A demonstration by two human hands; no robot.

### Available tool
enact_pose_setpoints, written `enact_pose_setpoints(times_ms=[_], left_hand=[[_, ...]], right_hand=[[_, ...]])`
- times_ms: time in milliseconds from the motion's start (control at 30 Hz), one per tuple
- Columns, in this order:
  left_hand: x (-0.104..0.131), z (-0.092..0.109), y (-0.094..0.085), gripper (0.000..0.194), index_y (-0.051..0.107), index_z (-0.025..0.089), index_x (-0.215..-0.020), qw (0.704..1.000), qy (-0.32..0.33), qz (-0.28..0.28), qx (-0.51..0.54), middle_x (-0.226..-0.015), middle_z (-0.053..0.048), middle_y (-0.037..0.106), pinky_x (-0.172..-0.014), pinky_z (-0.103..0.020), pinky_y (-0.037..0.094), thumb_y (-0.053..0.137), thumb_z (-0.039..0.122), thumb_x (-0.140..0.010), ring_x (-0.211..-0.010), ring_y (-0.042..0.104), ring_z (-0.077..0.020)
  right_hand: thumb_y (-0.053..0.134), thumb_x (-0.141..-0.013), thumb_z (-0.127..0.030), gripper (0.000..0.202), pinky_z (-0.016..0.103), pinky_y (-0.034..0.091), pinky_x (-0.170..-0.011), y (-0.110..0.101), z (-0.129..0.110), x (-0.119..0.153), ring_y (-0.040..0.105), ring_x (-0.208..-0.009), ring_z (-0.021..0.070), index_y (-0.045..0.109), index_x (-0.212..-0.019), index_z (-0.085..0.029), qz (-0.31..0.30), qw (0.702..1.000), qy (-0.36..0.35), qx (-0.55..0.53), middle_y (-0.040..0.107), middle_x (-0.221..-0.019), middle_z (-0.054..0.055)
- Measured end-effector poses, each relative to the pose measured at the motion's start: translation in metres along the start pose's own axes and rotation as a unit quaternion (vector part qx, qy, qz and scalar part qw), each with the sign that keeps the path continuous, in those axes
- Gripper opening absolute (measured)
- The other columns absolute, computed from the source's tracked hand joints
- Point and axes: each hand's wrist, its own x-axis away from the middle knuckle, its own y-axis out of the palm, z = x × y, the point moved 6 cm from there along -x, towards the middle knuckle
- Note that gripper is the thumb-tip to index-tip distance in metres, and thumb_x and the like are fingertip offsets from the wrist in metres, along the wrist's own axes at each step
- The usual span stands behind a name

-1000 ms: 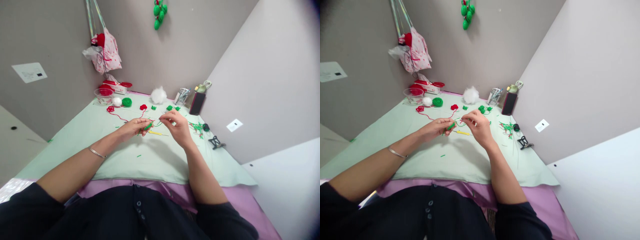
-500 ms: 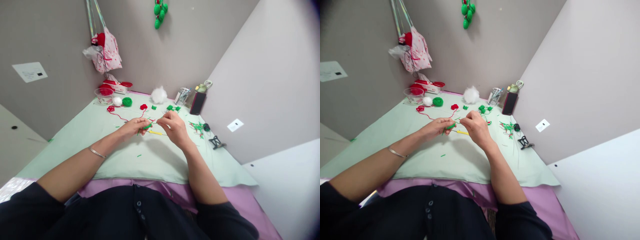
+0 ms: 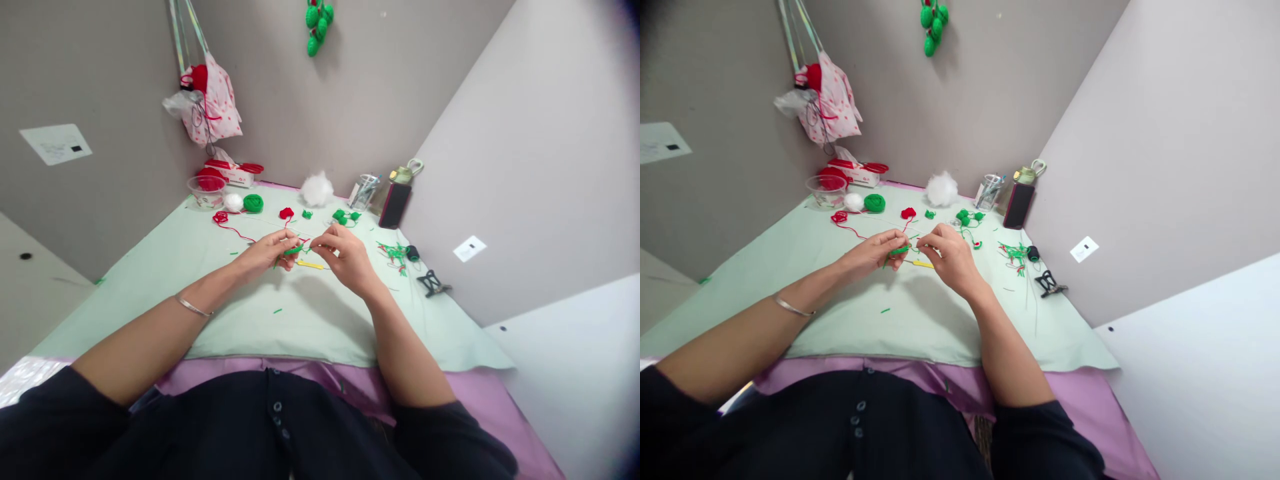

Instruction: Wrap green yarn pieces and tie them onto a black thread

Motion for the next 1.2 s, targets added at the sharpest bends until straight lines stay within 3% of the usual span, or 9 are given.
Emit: enact_pose_setpoints(times_ms=[200, 367, 633, 800, 933, 1033, 1200], left_hand=[[0.001, 0.007, 0.002, 0.037, 0.057, 0.019, -0.099, 0.995, 0.069, 0.026, -0.073, -0.085, 0.0, 0.061, -0.079, -0.033, 0.052, 0.075, 0.043, -0.076, -0.078, 0.063, -0.0151], [0.003, 0.014, 0.0, 0.03, 0.067, 0.017, -0.092, 0.974, 0.124, 0.079, -0.17, -0.099, -0.004, 0.062, -0.084, -0.03, 0.049, 0.072, 0.044, -0.078, -0.084, 0.059, -0.0147], [0.004, 0.015, 0.0, 0.031, 0.064, 0.017, -0.096, 0.982, 0.124, 0.078, -0.122, -0.095, -0.005, 0.067, -0.085, -0.032, 0.048, 0.072, 0.041, -0.078, -0.087, 0.064, -0.0175], [0.004, 0.015, -0.003, 0.031, 0.065, 0.016, -0.087, 0.982, 0.095, 0.097, -0.13, -0.077, -0.004, 0.067, -0.081, -0.033, 0.049, 0.07, 0.046, -0.079, -0.078, 0.064, -0.0174], [0.002, 0.013, -0.012, 0.038, 0.064, 0.016, -0.096, 0.984, 0.086, 0.122, -0.099, -0.094, -0.006, 0.07, -0.092, -0.036, 0.049, 0.068, 0.051, -0.081, -0.093, 0.067, -0.0199], [-0.002, 0.006, -0.012, 0.043, 0.062, 0.016, -0.106, 0.988, 0.063, 0.086, -0.112, -0.109, -0.01, 0.069, -0.1, -0.04, 0.045, 0.067, 0.051, -0.082, -0.106, 0.064, -0.0225], [-0.002, -0.01, 0.004, 0.064, 0.055, 0.021, -0.128, 0.978, 0.051, -0.016, -0.203, -0.132, -0.012, 0.06, -0.108, -0.044, 0.038, 0.079, 0.036, -0.071, -0.127, 0.053, -0.0268]], right_hand=[[0.058, -0.091, -0.02, 0.012, 0.03, 0.042, -0.07, 0.001, 0.007, 0.0, 0.053, -0.076, 0.0162, 0.069, -0.088, -0.022, 0.018, 0.999, 0.039, -0.022, 0.055, -0.079, 0.003], [0.059, -0.091, -0.02, 0.011, 0.03, 0.042, -0.069, 0.002, 0.005, 0.0, 0.052, -0.076, 0.0159, 0.07, -0.089, -0.022, 0.012, 0.998, 0.041, -0.034, 0.055, -0.078, 0.002], [0.058, -0.09, -0.019, 0.012, 0.029, 0.042, -0.069, 0.001, 0.005, 0.0, 0.053, -0.076, 0.0161, 0.07, -0.089, -0.022, 0.021, 0.999, 0.037, -0.028, 0.056, -0.077, 0.002], [0.058, -0.091, -0.02, 0.012, 0.03, 0.043, -0.069, 0.001, 0.006, 0.0, 0.053, -0.076, 0.0162, 0.07, -0.09, -0.022, 0.021, 0.999, 0.04, -0.03, 0.056, -0.079, 0.003], [0.06, -0.089, -0.022, 0.01, 0.029, 0.044, -0.069, -0.005, 0.006, -0.002, 0.053, -0.073, 0.0145, 0.07, -0.087, -0.021, 0.056, 0.994, 0.059, -0.076, 0.057, -0.078, 0.002], [0.066, -0.086, -0.028, 0.009, 0.029, 0.046, -0.066, -0.013, 0.015, -0.002, 0.053, -0.069, 0.0129, 0.071, -0.084, -0.021, 0.092, 0.97, 0.106, -0.197, 0.06, -0.076, 0.001], [0.075, -0.078, -0.038, 0.019, 0.029, 0.053, -0.071, -0.01, 0.028, -0.001, 0.062, -0.07, 0.0125, 0.071, -0.086, -0.022, 0.07, 0.889, 0.173, -0.418, 0.066, -0.08, 0.0]])
